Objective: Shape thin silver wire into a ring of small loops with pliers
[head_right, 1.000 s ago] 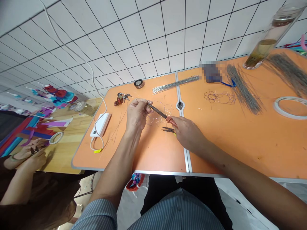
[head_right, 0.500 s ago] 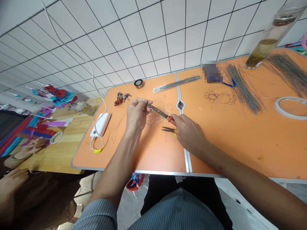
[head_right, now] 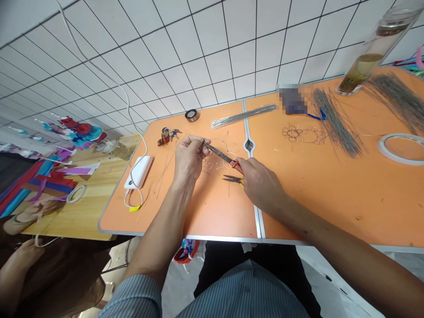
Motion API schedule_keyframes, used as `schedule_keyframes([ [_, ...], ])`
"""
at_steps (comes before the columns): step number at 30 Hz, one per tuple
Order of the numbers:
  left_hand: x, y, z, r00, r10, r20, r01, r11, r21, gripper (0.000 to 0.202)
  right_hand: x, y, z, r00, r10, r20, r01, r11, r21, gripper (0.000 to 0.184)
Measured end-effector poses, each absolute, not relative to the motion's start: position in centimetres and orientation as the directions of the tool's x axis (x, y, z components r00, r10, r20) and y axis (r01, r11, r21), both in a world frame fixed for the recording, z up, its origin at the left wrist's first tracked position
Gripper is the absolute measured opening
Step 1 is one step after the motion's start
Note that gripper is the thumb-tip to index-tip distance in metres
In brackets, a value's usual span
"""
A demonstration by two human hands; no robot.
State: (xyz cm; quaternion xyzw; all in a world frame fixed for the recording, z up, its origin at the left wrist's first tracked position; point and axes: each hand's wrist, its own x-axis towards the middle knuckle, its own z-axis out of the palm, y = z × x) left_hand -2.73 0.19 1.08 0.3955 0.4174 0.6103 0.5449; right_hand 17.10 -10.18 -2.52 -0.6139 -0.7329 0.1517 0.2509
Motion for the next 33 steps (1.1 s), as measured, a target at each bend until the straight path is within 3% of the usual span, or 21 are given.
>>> schedule_keyframes([
  [7, -2.77, 0.25, 1.04, -0.079, 0.996, 0.047, -0.355, -0.072, 0.932, 0.016, 17.08, -10.06, -2.66, -0.113, 0.983, 0.142, 0.688, 0.181, -0.703, 0.035],
  [18, -2.82, 0.25, 1.05, -0.076, 0.995, 0.058, -0.338, -0.08, 0.938, 0.017, 17.11, -10.03, -2.84, -0.128, 0.983, 0.13, 0.636, 0.182, -0.75, 0.034],
  [22, -2.8, 0.16, 1.22, -0.085, 0.995, 0.045, -0.326, -0.071, 0.943, 0.018, 17.07, -10.18, -2.85, -0.128, 0.981, 0.147, 0.688, 0.194, -0.699, 0.036],
  [29, -2.54, -0.08, 1.71, -0.116, 0.993, 0.022, -0.307, -0.056, 0.95, 0.019, 16.83, -10.49, -2.17, -0.12, 0.976, 0.182, 0.871, 0.191, -0.453, 0.039],
  [33, -2.56, -0.08, 1.63, -0.117, 0.993, 0.022, -0.308, -0.058, 0.95, 0.019, 16.72, -10.63, -2.06, -0.111, 0.975, 0.191, 0.911, 0.177, -0.372, 0.042],
])
